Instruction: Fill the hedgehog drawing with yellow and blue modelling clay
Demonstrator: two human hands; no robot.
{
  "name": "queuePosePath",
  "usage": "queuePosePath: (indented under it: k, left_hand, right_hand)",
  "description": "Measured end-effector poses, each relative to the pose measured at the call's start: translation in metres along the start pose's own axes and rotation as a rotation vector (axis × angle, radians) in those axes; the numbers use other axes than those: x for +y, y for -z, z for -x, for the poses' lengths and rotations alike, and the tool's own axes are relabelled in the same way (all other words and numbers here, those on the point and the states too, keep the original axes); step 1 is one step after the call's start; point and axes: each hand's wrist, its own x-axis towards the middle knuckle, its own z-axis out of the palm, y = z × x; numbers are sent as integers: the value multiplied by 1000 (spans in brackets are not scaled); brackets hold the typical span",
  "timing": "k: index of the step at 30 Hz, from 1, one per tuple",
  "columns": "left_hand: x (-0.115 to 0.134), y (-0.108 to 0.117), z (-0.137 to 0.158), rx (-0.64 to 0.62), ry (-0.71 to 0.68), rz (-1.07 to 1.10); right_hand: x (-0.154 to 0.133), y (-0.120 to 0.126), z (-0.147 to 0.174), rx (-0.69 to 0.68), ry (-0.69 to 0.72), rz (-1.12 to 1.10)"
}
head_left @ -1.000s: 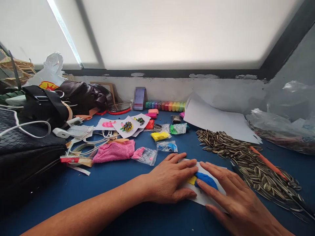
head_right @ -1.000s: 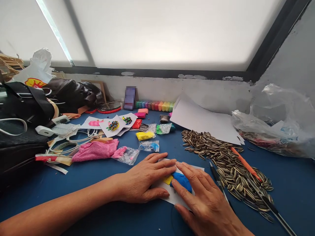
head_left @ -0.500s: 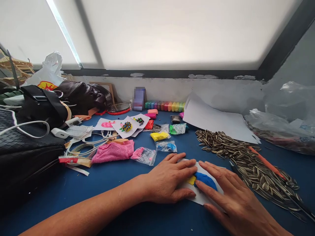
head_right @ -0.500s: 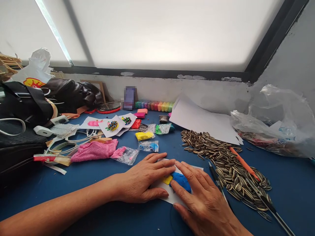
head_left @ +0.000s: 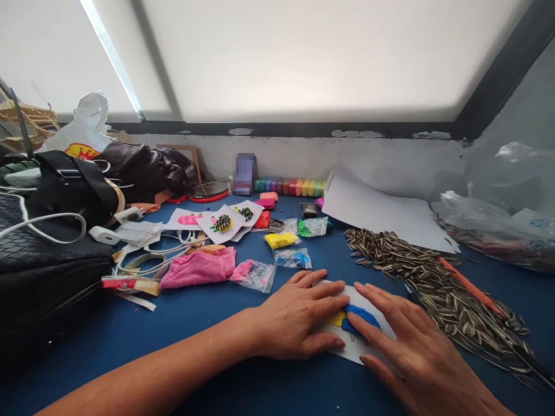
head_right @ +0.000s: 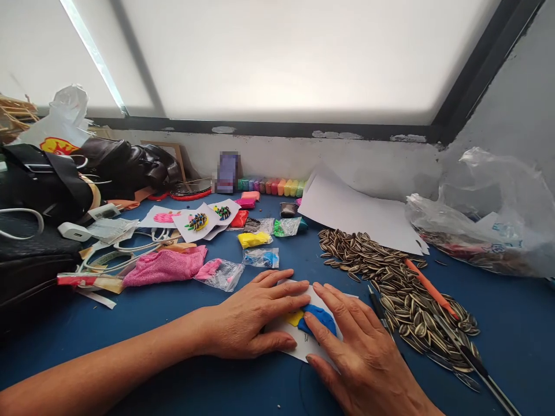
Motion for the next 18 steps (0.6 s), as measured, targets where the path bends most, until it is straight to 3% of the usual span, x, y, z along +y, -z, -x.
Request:
queuePosePath:
  k: [18]
  left_hand:
    - [-1, -2, 1, 1, 0, -11]
  right_hand:
    - [-5, 0, 0, 10, -89, 81]
